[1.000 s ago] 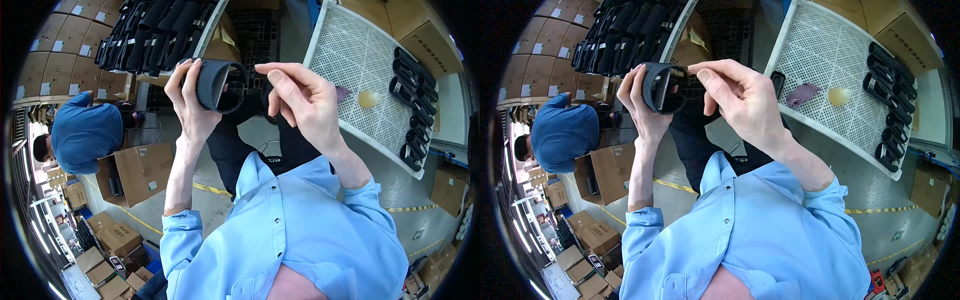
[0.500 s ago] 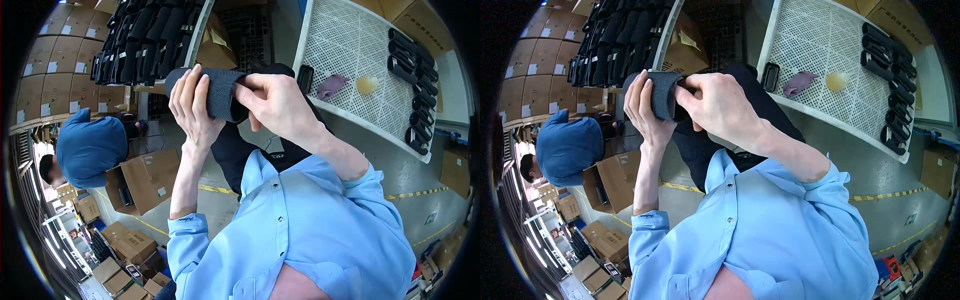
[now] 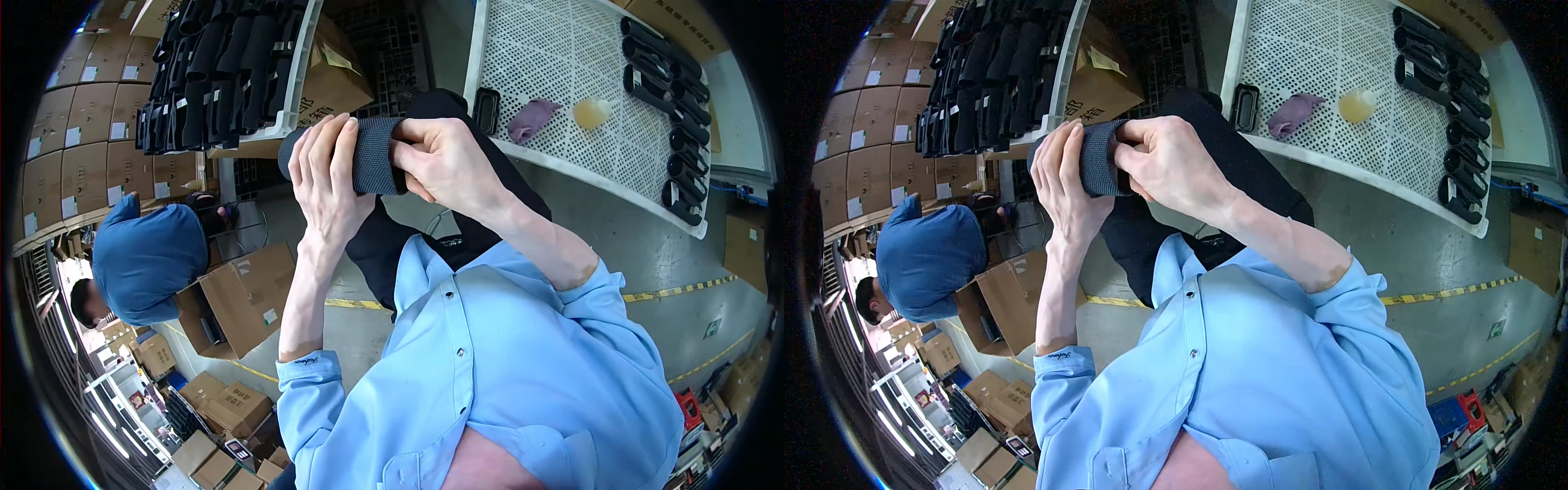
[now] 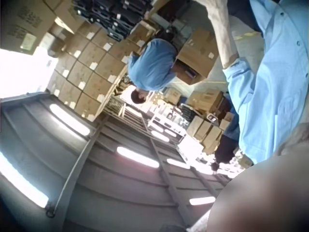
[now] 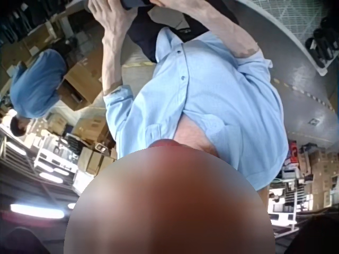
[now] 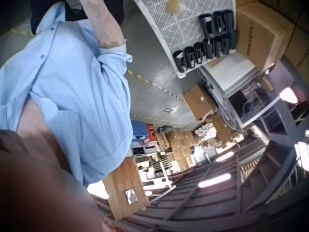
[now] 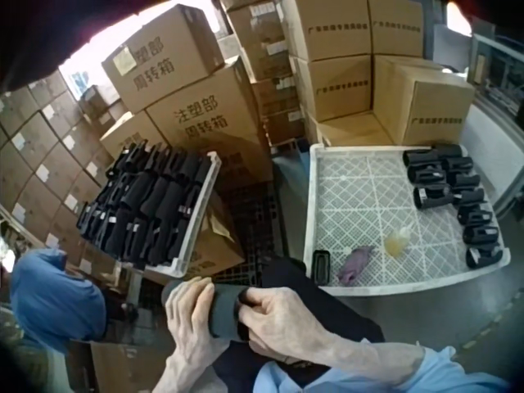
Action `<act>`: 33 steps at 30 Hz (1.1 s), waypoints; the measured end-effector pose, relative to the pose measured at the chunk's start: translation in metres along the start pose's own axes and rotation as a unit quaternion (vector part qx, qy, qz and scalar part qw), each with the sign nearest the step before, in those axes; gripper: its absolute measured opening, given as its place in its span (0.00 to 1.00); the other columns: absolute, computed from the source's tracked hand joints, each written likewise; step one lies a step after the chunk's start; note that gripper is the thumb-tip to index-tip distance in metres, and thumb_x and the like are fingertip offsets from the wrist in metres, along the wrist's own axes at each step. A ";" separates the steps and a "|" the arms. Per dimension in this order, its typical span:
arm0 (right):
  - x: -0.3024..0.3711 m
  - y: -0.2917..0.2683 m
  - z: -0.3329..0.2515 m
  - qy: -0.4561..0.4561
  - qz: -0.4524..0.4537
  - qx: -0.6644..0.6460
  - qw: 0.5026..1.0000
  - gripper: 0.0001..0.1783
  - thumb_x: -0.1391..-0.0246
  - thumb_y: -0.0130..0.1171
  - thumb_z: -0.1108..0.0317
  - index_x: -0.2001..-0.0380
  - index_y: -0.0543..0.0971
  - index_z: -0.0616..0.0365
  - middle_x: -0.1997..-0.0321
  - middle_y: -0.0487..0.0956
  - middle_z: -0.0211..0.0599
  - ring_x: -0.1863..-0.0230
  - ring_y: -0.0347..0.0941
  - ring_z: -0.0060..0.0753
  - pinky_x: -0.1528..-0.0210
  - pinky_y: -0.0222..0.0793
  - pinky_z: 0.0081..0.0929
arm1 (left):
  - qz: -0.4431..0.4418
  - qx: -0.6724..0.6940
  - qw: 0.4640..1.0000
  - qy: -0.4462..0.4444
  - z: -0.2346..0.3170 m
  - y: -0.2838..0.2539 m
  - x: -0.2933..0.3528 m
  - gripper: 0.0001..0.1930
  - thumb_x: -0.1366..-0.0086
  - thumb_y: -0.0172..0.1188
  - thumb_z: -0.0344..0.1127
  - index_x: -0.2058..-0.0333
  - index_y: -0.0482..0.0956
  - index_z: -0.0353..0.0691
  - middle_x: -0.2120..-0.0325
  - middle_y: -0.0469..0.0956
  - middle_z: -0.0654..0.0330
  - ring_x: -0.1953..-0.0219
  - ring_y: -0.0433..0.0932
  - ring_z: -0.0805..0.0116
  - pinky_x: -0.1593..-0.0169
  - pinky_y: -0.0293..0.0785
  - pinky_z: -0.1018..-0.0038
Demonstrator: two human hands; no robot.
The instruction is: The person applies a liquid from a squeeze bottle onto black plastic components and then wipes or inspects them.
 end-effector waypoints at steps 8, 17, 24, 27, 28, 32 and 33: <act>0.009 0.013 -0.017 -0.121 0.005 0.119 0.985 0.08 0.34 0.58 0.75 0.59 0.84 0.66 0.78 0.80 0.28 0.86 0.65 0.13 0.85 0.52 0.13 | 0.003 0.055 0.998 -0.023 -0.006 -0.004 0.003 0.46 0.56 0.73 0.23 0.34 0.69 0.39 0.38 0.73 0.51 0.36 0.73 0.52 0.31 0.66 0.54; 0.023 -0.002 -0.060 -0.179 0.063 0.048 0.981 0.10 0.31 0.59 0.72 0.52 0.85 0.63 0.83 0.76 0.24 0.87 0.64 0.13 0.85 0.52 0.11 | 0.057 0.042 0.993 -0.090 -0.031 -0.023 0.007 0.49 0.50 0.78 0.28 0.31 0.62 0.39 0.38 0.71 0.49 0.36 0.73 0.49 0.31 0.67 0.55; 0.036 -0.027 -0.049 -0.140 0.102 0.052 0.984 0.10 0.31 0.60 0.71 0.53 0.85 0.63 0.77 0.80 0.27 0.83 0.68 0.15 0.81 0.59 0.10 | 0.142 0.094 0.979 -0.111 -0.058 -0.045 0.006 0.50 0.45 0.80 0.34 0.30 0.57 0.39 0.37 0.71 0.48 0.36 0.72 0.48 0.29 0.64 0.50; 0.041 -0.017 -0.044 -0.138 0.076 0.071 0.985 0.09 0.32 0.61 0.72 0.53 0.85 0.63 0.77 0.80 0.27 0.83 0.69 0.14 0.81 0.59 0.10 | 0.149 0.070 0.981 -0.099 -0.055 -0.048 0.002 0.49 0.45 0.80 0.35 0.30 0.57 0.40 0.37 0.71 0.48 0.35 0.72 0.48 0.28 0.63 0.48; 0.042 -0.013 -0.043 -0.139 0.065 0.078 0.985 0.09 0.32 0.61 0.73 0.53 0.85 0.63 0.77 0.80 0.27 0.83 0.69 0.14 0.81 0.59 0.11 | 0.151 0.055 0.983 -0.090 -0.053 -0.048 0.001 0.49 0.45 0.80 0.35 0.30 0.58 0.39 0.37 0.70 0.48 0.35 0.72 0.48 0.28 0.62 0.47; 0.043 0.003 -0.047 -0.174 0.040 0.124 0.976 0.09 0.35 0.63 0.75 0.53 0.85 0.63 0.78 0.79 0.26 0.83 0.69 0.14 0.82 0.58 0.11 | 0.158 0.025 0.985 -0.063 -0.050 -0.047 0.001 0.48 0.45 0.80 0.35 0.31 0.59 0.39 0.37 0.70 0.48 0.34 0.71 0.47 0.27 0.60 0.45; 0.044 0.010 -0.053 -0.207 0.037 0.156 0.965 0.10 0.37 0.64 0.76 0.53 0.86 0.63 0.79 0.79 0.26 0.83 0.68 0.13 0.83 0.57 0.12 | 0.160 0.024 0.985 -0.053 -0.049 -0.046 0.002 0.48 0.45 0.80 0.35 0.31 0.59 0.40 0.37 0.70 0.48 0.34 0.71 0.47 0.26 0.60 0.45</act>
Point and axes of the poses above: each hand's wrist, its own x-axis away from the middle knuckle, its own y-axis out of the palm, z = x × y, the point moved 8 cm from there along -x, towards the middle knuckle
